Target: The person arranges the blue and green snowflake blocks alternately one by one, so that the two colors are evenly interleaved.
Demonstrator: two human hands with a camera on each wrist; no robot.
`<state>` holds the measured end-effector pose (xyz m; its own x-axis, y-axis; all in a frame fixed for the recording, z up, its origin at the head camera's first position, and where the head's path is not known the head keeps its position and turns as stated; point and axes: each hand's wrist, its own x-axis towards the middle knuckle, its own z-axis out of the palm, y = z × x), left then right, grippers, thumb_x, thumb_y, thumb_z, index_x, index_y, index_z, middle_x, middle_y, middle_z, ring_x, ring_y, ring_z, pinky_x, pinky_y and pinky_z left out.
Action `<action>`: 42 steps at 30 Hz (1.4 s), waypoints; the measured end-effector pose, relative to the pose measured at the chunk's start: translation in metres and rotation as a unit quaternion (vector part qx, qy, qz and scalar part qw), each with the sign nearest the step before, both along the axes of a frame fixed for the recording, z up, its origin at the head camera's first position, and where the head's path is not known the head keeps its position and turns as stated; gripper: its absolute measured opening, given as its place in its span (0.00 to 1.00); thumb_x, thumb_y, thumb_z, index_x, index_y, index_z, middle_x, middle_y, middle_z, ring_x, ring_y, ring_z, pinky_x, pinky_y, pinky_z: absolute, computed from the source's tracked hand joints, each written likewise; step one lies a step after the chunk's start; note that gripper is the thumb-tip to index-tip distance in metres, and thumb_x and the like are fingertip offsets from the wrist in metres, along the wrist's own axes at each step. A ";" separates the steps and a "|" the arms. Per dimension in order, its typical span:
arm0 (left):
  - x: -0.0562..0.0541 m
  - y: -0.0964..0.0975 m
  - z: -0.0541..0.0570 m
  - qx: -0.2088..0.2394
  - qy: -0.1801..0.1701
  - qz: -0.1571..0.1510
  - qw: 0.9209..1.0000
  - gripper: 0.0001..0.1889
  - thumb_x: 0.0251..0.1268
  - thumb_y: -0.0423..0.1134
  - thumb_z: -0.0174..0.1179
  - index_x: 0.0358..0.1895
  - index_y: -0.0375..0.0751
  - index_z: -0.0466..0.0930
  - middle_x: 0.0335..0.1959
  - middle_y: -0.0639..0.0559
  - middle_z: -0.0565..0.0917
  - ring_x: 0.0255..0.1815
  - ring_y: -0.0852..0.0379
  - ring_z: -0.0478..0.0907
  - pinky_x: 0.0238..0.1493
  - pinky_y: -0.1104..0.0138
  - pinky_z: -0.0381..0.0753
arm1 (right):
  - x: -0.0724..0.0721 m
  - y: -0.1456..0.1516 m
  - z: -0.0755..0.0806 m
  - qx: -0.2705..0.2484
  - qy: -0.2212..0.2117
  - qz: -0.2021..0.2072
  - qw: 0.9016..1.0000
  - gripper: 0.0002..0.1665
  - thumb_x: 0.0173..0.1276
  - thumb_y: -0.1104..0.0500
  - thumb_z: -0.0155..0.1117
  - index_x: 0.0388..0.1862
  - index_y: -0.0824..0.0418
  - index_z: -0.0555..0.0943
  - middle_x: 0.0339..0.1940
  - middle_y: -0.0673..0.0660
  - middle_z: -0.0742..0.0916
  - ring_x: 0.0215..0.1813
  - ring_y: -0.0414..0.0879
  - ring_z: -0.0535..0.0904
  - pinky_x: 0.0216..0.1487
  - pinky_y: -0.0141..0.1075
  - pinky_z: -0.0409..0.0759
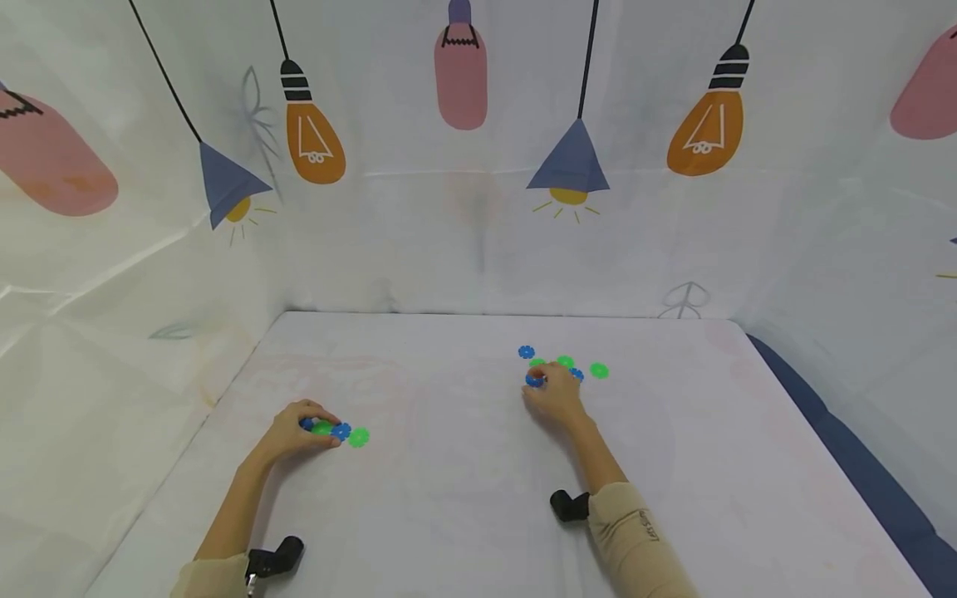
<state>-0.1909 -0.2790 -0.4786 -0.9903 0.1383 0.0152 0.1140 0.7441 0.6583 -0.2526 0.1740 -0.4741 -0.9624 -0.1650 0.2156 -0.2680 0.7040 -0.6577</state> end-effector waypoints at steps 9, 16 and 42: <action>0.001 0.001 0.001 0.000 -0.001 -0.001 1.000 0.17 0.40 0.46 0.75 0.36 0.44 0.87 0.41 0.47 0.78 0.50 0.42 0.70 0.52 0.40 0.62 | 0.000 0.037 -0.004 0.055 -0.043 -0.043 0.997 0.28 0.60 0.51 0.65 0.52 0.70 0.77 0.52 0.70 0.79 0.57 0.64 0.70 0.56 0.68 0.53; 0.000 0.001 0.001 -0.003 -0.001 0.000 1.000 0.17 0.40 0.47 0.75 0.36 0.44 0.87 0.42 0.46 0.79 0.50 0.41 0.70 0.53 0.39 0.61 | -0.007 0.030 -0.007 0.080 -0.034 -0.041 0.995 0.31 0.56 0.44 0.68 0.48 0.68 0.79 0.43 0.64 0.82 0.49 0.59 0.74 0.53 0.65 0.59; 0.001 0.001 0.002 -0.001 -0.002 0.003 1.000 0.17 0.40 0.46 0.75 0.36 0.43 0.87 0.42 0.46 0.79 0.51 0.42 0.70 0.53 0.38 0.60 | -0.017 0.016 -0.005 0.095 -0.039 -0.049 0.993 0.21 0.57 0.53 0.64 0.42 0.69 0.81 0.39 0.62 0.83 0.45 0.58 0.76 0.48 0.61 0.62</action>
<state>-0.1902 -0.2782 -0.4764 -0.9910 0.1333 0.0104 0.1072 0.7457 0.6576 -0.2691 0.1904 -0.4787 -0.9885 -0.1005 0.1128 -0.1453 0.8376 -0.5266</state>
